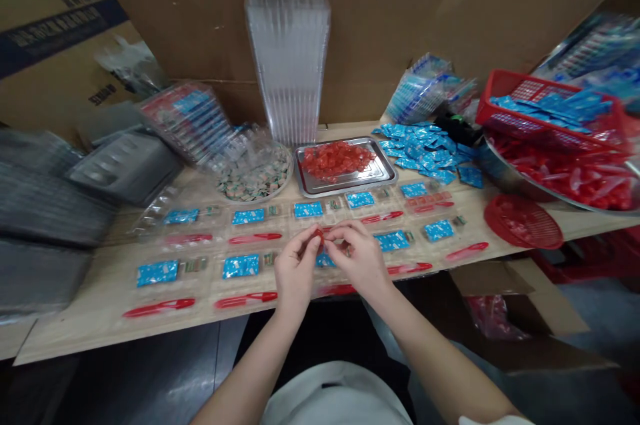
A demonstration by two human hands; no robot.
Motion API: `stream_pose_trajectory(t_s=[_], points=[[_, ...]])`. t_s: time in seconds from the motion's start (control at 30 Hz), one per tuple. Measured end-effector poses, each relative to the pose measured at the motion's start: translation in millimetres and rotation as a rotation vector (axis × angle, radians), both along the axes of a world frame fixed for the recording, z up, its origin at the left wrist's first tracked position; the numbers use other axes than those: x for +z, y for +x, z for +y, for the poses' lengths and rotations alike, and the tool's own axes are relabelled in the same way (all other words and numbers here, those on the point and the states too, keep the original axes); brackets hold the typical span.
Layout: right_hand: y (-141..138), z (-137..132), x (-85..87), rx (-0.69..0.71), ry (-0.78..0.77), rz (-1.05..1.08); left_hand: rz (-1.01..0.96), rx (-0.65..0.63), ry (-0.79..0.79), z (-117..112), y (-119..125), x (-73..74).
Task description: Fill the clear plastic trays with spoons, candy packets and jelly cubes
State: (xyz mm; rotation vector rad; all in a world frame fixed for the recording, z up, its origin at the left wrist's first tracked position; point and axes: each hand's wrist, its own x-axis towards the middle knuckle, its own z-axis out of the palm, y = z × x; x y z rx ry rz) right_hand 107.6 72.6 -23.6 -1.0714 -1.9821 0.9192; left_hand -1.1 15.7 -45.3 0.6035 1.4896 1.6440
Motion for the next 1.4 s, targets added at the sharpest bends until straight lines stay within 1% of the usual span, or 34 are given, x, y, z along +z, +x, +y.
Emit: stream_pose_trajectory(t_s=[0.07,0.17,0.3,0.33,0.43,0.47,0.5,0.63,0.8,0.87,0.93,1.0,1.07,1.1,1.17,1.2,1.27,1.33,1.37,1.4], points=[[0,-2,1.7,0.013,0.012,-0.009,0.066,0.001,-0.02,-2,0,-0.3],[-2,-2,1.5,0.046,-0.032,0.006,0.135,0.003,-0.048,-4,-1,0.1],[-2,2,-0.5,0.042,-0.097,0.044,0.202,-0.027,-0.062,-7,-2,1.5],[-2,3,-1.0,0.048,-0.151,0.069,0.21,-0.04,-0.052,-8,-2,1.6],[-1,5,-1.9,0.096,-0.39,0.135,0.192,-0.079,0.006,-9,-4,0.3],[0,5,-2.0,0.103,-0.423,0.141,0.18,-0.09,0.018,-9,-5,-0.3],[0,4,-1.9,0.101,-0.41,0.136,0.174,-0.095,0.019,-9,-6,-0.9],[-1,-4,-0.1,0.05,-0.139,0.06,0.192,-0.073,-0.028,-8,-6,-2.0],[-2,-13,4.1,-0.03,0.091,-0.112,0.158,-0.037,-0.04,-8,-2,-1.6],[-2,-16,4.9,-0.034,0.171,-0.167,0.231,-0.032,-0.055,-10,-1,-0.8],[-3,-17,4.7,-0.027,0.231,-0.2,0.379,-0.031,-0.061,-12,-1,0.9],[-3,-17,3.8,-0.019,0.231,-0.198,0.549,-0.037,-0.039,-16,-1,3.4],[-3,-14,2.3,-0.013,0.154,-0.153,0.672,-0.055,-0.008,-18,-2,5.4],[-2,-12,1.3,-0.007,0.098,-0.12,0.703,-0.065,0.0,-19,-3,5.9],[-1,-7,-0.9,0.01,-0.011,-0.052,0.702,-0.081,-0.006,-19,-4,5.3],[0,-4,-2.2,0.019,-0.069,-0.021,0.667,-0.086,-0.016,-18,-4,4.3],[2,0,-4.9,0.039,-0.223,0.037,0.519,-0.096,-0.036,-14,-5,1.8],[3,2,-7.5,0.045,-0.398,0.089,0.289,-0.127,-0.044,-10,-6,0.1],[3,2,-8.6,0.037,-0.448,0.103,0.175,-0.152,-0.043,-8,-6,0.0],[3,2,-9.6,0.023,-0.46,0.11,0.081,-0.172,-0.039,-6,-6,0.4]])
